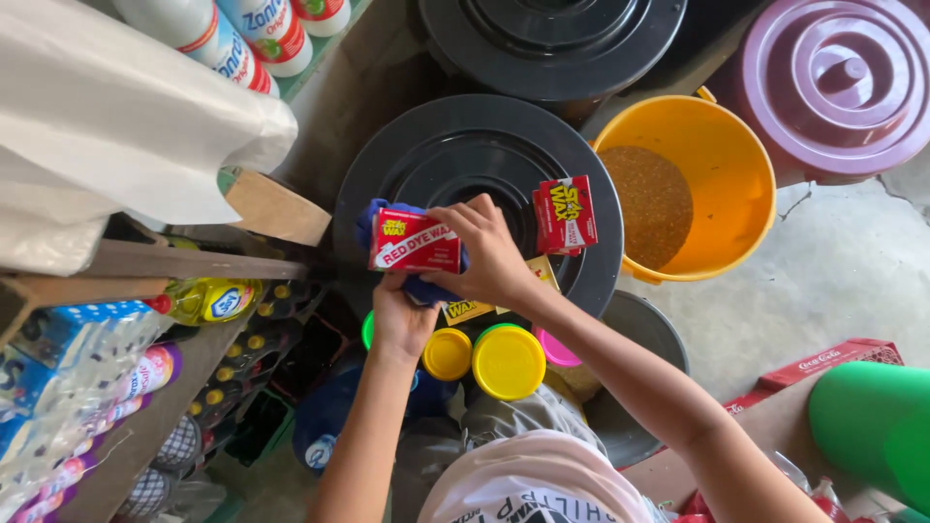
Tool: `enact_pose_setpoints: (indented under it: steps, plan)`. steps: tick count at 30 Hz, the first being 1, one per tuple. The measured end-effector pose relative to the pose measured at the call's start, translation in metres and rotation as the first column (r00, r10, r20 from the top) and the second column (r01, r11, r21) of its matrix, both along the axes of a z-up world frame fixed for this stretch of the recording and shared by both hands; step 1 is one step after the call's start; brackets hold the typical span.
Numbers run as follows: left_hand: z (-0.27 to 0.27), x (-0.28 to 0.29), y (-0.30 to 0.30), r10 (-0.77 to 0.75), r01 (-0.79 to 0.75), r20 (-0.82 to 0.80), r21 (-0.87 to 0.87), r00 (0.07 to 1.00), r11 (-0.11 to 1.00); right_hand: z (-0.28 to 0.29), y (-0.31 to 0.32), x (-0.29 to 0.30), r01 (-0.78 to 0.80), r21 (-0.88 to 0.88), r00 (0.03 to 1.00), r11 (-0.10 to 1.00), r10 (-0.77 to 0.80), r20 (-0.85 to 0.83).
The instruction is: Wiping dust off various retail products and organizing them on shelves and storage bins.
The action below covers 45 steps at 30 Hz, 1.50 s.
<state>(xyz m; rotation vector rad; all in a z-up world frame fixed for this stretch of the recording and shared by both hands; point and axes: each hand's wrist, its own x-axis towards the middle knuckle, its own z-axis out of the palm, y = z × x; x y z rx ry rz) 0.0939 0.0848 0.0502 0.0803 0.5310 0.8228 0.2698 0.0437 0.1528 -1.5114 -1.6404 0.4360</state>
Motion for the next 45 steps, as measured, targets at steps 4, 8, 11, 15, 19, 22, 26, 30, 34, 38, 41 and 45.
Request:
enact_pose_setpoints:
  steps: [4,8,11,15,19,22,26,30,34,38,41,45]
  plan:
    - [0.004,-0.017,0.004,-0.037,0.033,-0.047,-0.079,0.998,0.996,-0.010,0.005,0.021,0.029,0.028,0.975,0.999,-0.034,0.218]
    - [0.002,-0.059,0.019,0.051,-0.065,-0.145,-0.093,0.988,0.993,-0.034,0.008,0.027,-0.137,-0.043,0.975,0.990,0.142,0.169]
    - [-0.009,-0.096,0.024,0.149,-0.165,-0.154,-0.098,0.977,0.981,-0.072,0.021,0.018,-0.200,-0.101,0.969,0.975,0.212,0.131]
    - [-0.011,-0.137,0.008,0.282,-0.309,-0.169,-0.167,0.944,0.936,-0.141,0.047,0.002,0.099,-0.205,0.981,0.974,-0.061,0.182]
    - [-0.006,-0.174,-0.020,0.354,-0.396,-0.229,-0.171,0.907,0.902,-0.184,0.075,-0.017,0.167,-0.197,0.951,0.966,-0.105,0.291]
    - [-0.003,-0.193,-0.044,0.397,-0.454,-0.293,-0.160,0.870,0.876,-0.197,0.095,-0.029,0.188,-0.213,0.935,0.959,-0.108,0.338]
    - [-0.011,-0.209,-0.068,0.407,-0.493,-0.367,-0.179,0.837,0.852,-0.208,0.110,-0.041,0.190,-0.214,0.927,0.958,-0.104,0.359]
    - [-0.019,-0.201,-0.077,0.342,-0.455,-0.404,-0.226,0.848,0.861,-0.183,0.097,-0.030,0.159,-0.245,0.944,0.956,-0.074,0.322]
    - [-0.027,-0.180,-0.062,0.283,-0.389,-0.392,-0.225,0.875,0.893,-0.142,0.029,0.001,0.430,-0.030,0.879,0.902,-0.411,0.239]
    - [-0.015,-0.133,-0.037,0.195,-0.291,-0.428,-0.171,0.882,0.941,-0.150,-0.044,0.052,0.839,0.061,0.497,0.540,-0.808,0.316]
    - [0.006,-0.081,-0.024,0.103,-0.158,-0.432,-0.093,0.896,0.983,-0.190,-0.073,0.083,0.943,-0.032,0.314,0.330,-0.856,0.410]
    - [0.035,-0.003,-0.020,0.049,0.013,-0.481,0.124,0.876,0.992,-0.229,-0.079,0.096,0.906,-0.071,0.403,0.418,-0.797,0.451]
